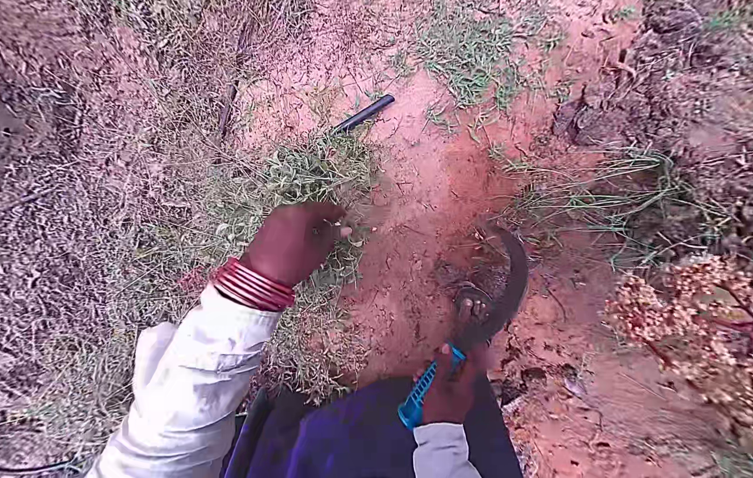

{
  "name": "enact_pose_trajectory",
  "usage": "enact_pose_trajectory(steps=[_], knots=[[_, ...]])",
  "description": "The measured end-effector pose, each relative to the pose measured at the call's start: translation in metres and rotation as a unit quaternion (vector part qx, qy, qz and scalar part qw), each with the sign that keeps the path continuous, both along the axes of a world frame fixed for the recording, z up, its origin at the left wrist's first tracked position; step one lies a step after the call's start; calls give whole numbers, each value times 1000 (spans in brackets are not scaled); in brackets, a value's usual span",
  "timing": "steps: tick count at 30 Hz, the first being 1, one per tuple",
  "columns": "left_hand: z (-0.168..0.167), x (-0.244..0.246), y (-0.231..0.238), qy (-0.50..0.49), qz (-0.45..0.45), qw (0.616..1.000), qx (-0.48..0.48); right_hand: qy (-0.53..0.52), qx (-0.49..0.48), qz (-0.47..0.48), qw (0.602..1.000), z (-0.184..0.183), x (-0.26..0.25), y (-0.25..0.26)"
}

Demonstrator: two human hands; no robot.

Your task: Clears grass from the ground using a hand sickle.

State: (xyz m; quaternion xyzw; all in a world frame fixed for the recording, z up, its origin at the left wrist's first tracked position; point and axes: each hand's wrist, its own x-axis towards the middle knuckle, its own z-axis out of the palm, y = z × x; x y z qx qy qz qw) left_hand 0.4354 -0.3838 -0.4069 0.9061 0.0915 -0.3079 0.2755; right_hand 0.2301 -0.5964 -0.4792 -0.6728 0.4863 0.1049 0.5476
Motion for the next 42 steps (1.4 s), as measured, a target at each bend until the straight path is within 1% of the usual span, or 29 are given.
enact_pose_trajectory(steps=[1, 2, 3, 4, 5, 7, 8, 9, 10, 14, 17, 19, 21, 22, 24, 28, 31, 34, 36, 38, 40, 42], knots=[[-11, 17, -22, -55, -4, 998, -25, -5, -1, -1, 1000, -1, 0, 1], [-30, 41, -42, -77, -2, 996, -40, -11, -3, -3, 1000, -1, 0, 1], [-58, 67, -59, -77, -13, 997, -30, -15, -5, -2, 1000, -1, 0, 1], [-90, 92, -71, -53, -33, 998, 8, -21, -5, 3, 1000, -2, -1, 1], [-124, 114, -78, -15, -56, 996, 66, -24, -4, 10, 1000, -3, -1, 1], [-181, 135, -81, 54, -104, 976, 182, -30, -14, 44, 999, -5, -5, 1], [-196, 137, -80, 56, -115, 970, 206, -29, -17, 66, 997, -7, -5, -2], [-202, 135, -78, 60, -112, 969, 211, -21, -15, 87, 996, -6, -8, -5], [-201, 133, -73, 70, -108, 969, 209, -15, -12, 101, 995, -5, -11, -5], [-188, 139, -43, 105, -172, 961, 190, -30, -12, 148, 989, -12, -13, -5], [-190, 137, -35, 101, -182, 960, 185, 23, 0, 189, 982, -18, -11, -12], [-188, 139, -47, 126, -175, 951, 220, 63, 36, 169, 983, -18, -8, -12], [-187, 144, -55, 165, -199, 931, 258, 81, 60, 138, 985, -17, -10, -8], [-188, 146, -57, 174, -208, 928, 256, 79, 58, 130, 987, -18, -12, -6], [-181, 146, -54, 186, -214, 929, 237, 68, 52, 124, 989, -20, -15, -2], [-163, 142, -50, 199, -222, 934, 197, 48, 35, 140, 988, -13, -8, 0], [-169, 130, -34, 174, -248, 936, 181, 23, 19, 153, 988, -12, -10, 1], [-177, 122, -22, 142, -267, 937, 177, -31, 24, 162, 986, -16, -12, 1], [-183, 120, -19, 138, -261, 940, 172, -49, 31, 193, 980, -21, -16, -5], [-184, 118, -19, 135, -247, 945, 169, -35, 31, 218, 975, -24, -20, -10], [-182, 118, -17, 137, -231, 949, 165, -42, 58, 194, 978, -29, -18, -9], [-182, 116, -15, 132, -222, 954, 150, -69, 91, 155, 981, -34, -1, -10]])
